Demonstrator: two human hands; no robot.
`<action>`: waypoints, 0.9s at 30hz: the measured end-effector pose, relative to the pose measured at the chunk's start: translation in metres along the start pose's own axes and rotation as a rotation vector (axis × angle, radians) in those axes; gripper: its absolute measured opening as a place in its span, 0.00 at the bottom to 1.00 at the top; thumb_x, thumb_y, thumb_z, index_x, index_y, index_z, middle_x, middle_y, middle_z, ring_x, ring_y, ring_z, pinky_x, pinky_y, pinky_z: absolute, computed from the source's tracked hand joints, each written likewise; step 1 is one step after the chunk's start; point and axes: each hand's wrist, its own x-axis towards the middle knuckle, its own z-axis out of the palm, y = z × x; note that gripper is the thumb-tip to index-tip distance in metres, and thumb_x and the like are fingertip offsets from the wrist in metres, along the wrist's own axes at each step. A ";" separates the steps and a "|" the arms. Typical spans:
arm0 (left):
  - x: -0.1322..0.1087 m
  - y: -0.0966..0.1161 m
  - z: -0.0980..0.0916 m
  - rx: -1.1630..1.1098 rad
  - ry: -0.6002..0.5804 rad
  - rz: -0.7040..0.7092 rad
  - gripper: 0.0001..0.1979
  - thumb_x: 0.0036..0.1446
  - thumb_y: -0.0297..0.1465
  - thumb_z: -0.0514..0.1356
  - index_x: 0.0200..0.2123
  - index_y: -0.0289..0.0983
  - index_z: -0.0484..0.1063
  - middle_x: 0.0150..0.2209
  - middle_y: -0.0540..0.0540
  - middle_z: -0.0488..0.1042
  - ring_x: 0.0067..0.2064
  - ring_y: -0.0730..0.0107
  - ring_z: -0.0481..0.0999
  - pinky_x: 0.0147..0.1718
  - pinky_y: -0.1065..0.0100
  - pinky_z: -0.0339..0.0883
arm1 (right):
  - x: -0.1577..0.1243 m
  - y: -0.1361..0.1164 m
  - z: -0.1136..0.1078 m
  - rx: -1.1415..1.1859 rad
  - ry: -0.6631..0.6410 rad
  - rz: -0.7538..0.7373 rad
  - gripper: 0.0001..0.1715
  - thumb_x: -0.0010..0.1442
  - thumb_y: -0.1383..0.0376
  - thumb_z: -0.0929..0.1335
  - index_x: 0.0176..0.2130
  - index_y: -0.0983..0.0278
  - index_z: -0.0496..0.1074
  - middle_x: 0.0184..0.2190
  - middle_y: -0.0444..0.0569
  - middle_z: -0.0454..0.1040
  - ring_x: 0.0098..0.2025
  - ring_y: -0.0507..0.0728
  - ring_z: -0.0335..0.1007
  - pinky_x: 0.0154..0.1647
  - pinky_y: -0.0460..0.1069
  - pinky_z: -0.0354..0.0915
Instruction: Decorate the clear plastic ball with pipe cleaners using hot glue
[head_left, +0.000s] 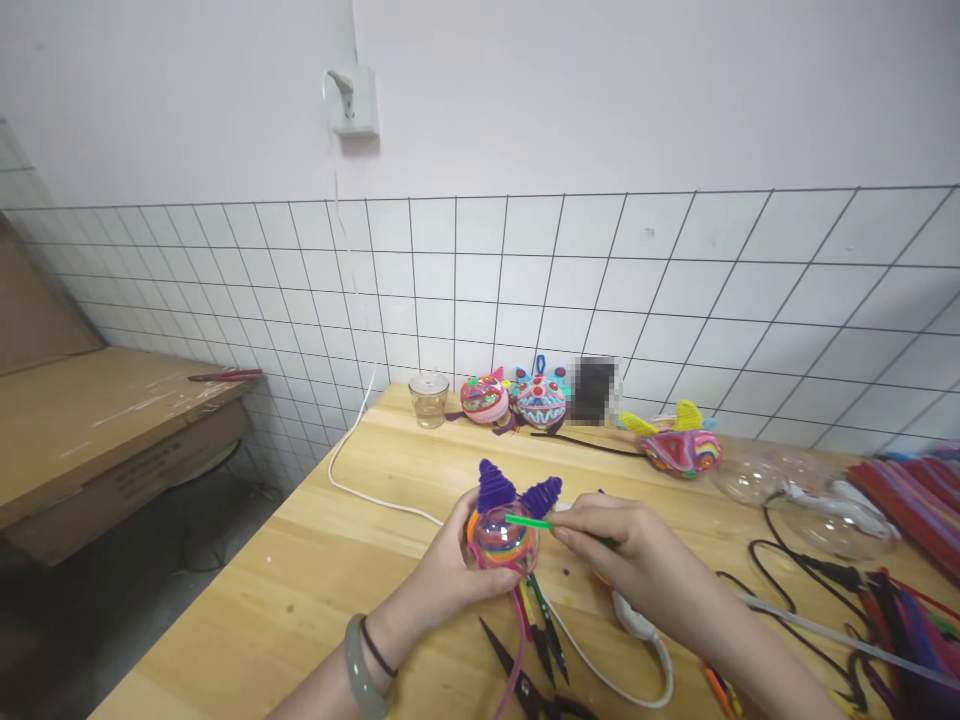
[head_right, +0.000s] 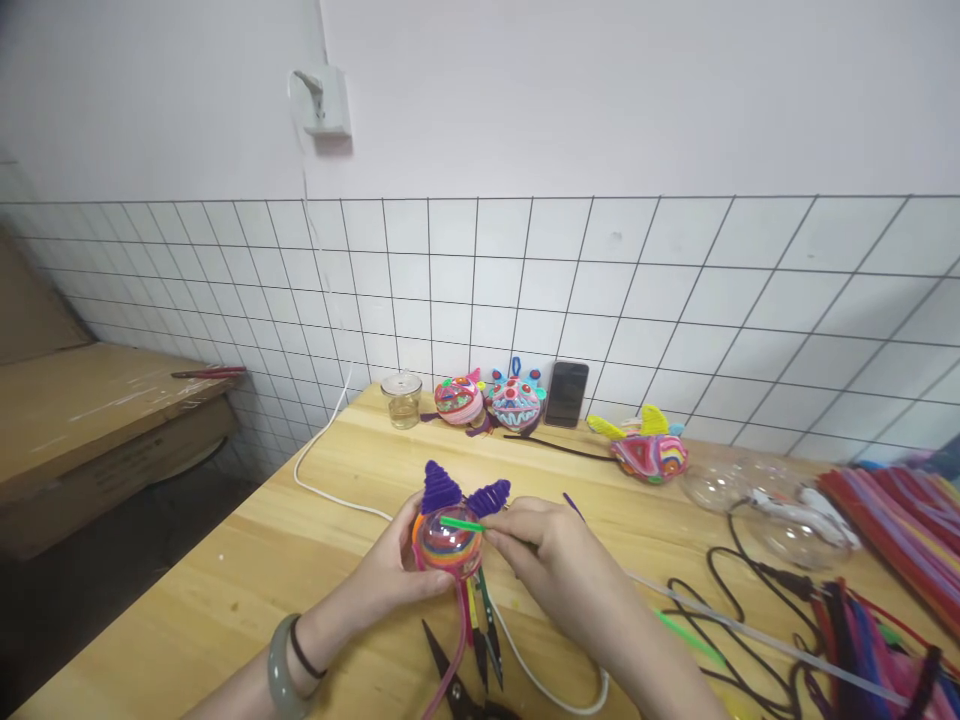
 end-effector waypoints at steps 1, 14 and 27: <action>0.000 0.000 0.001 -0.004 -0.005 -0.002 0.40 0.41 0.29 0.72 0.57 0.38 0.58 0.55 0.36 0.69 0.54 0.54 0.71 0.53 0.57 0.61 | 0.000 0.000 0.001 0.000 0.010 -0.007 0.15 0.63 0.66 0.62 0.39 0.60 0.78 0.29 0.48 0.75 0.34 0.55 0.72 0.37 0.47 0.66; -0.002 0.001 0.004 -0.040 -0.053 -0.078 0.36 0.43 0.29 0.71 0.55 0.38 0.62 0.53 0.37 0.71 0.53 0.54 0.72 0.53 0.55 0.63 | 0.002 0.000 0.013 -0.055 0.031 0.045 0.12 0.62 0.62 0.65 0.31 0.61 0.77 0.26 0.46 0.72 0.30 0.54 0.69 0.30 0.47 0.62; -0.005 -0.009 0.003 -0.061 -0.090 -0.099 0.38 0.42 0.27 0.72 0.56 0.44 0.63 0.55 0.40 0.71 0.53 0.54 0.72 0.52 0.54 0.64 | 0.003 -0.001 0.020 0.005 0.024 0.061 0.09 0.58 0.70 0.66 0.29 0.61 0.74 0.35 0.47 0.73 0.39 0.55 0.72 0.42 0.48 0.66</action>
